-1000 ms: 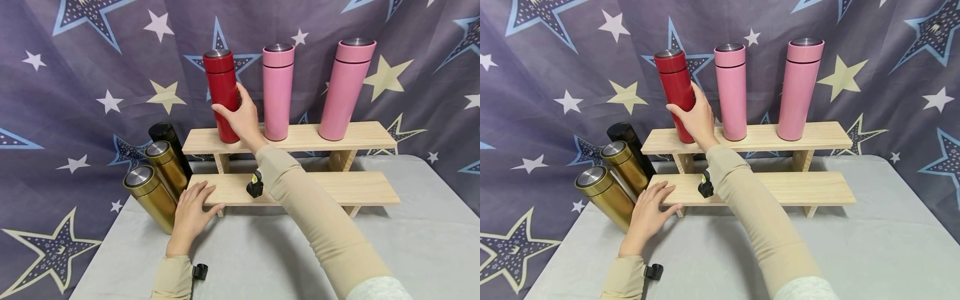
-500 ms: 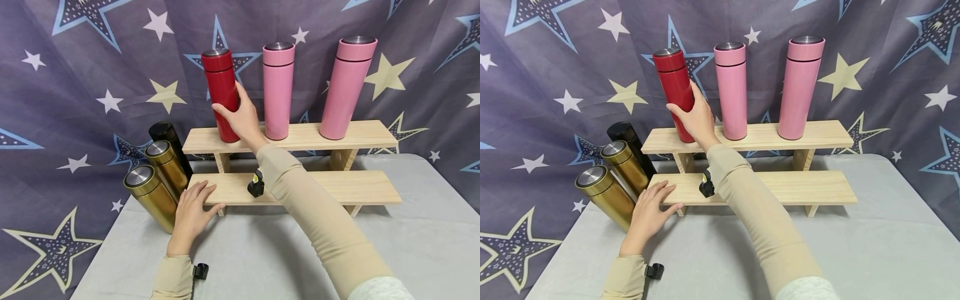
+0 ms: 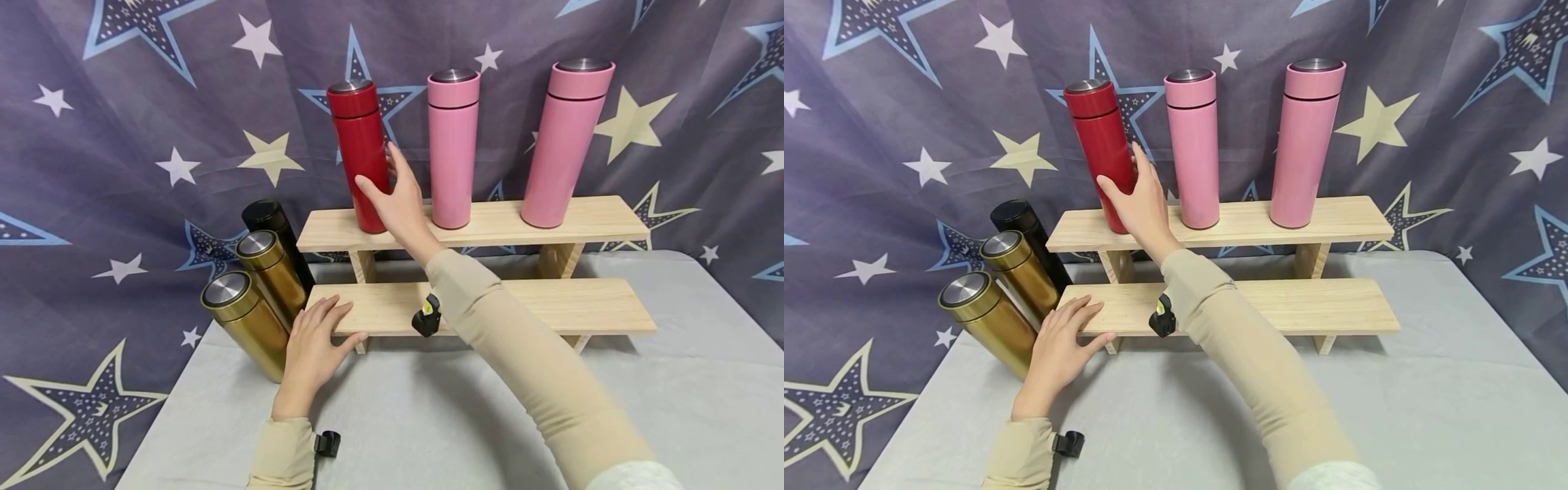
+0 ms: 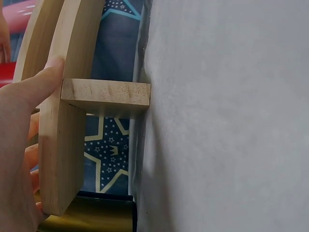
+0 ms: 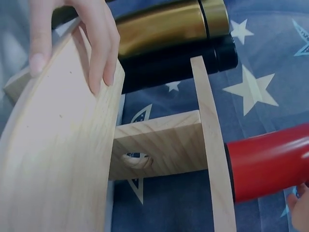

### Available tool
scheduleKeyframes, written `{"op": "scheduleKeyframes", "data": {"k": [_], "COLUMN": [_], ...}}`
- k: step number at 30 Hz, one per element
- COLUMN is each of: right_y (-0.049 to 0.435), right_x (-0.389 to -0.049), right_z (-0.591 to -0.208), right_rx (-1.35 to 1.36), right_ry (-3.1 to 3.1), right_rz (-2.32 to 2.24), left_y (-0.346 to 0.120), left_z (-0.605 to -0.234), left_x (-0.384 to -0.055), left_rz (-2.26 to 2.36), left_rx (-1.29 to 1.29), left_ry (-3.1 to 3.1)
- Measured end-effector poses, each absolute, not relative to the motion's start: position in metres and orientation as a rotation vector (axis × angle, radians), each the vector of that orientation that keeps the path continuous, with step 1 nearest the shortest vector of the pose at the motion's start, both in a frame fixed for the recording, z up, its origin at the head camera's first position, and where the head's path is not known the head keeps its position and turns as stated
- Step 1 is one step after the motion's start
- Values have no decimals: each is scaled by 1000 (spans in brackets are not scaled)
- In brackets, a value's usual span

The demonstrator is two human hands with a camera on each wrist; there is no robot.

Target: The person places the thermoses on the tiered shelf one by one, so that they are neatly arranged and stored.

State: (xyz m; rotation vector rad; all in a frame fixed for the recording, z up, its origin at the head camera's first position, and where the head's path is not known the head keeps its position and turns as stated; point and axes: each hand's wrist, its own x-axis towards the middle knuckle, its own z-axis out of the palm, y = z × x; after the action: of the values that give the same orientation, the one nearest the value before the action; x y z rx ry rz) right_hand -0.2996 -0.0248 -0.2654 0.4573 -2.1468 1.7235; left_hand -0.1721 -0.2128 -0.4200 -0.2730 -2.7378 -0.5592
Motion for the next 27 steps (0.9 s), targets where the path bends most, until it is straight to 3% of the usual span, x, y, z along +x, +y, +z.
{"op": "scheduleKeyframes", "data": {"k": [27], "right_y": [35], "right_x": [-219], "right_z": [-290], "right_rx": [754], "right_ry": [-1818], "right_rz": [1867], "left_y": [-213], "left_z": [-420], "left_x": [-172], "left_rz": [-558], "left_rx": [-276], "left_ry": [-2741]}}
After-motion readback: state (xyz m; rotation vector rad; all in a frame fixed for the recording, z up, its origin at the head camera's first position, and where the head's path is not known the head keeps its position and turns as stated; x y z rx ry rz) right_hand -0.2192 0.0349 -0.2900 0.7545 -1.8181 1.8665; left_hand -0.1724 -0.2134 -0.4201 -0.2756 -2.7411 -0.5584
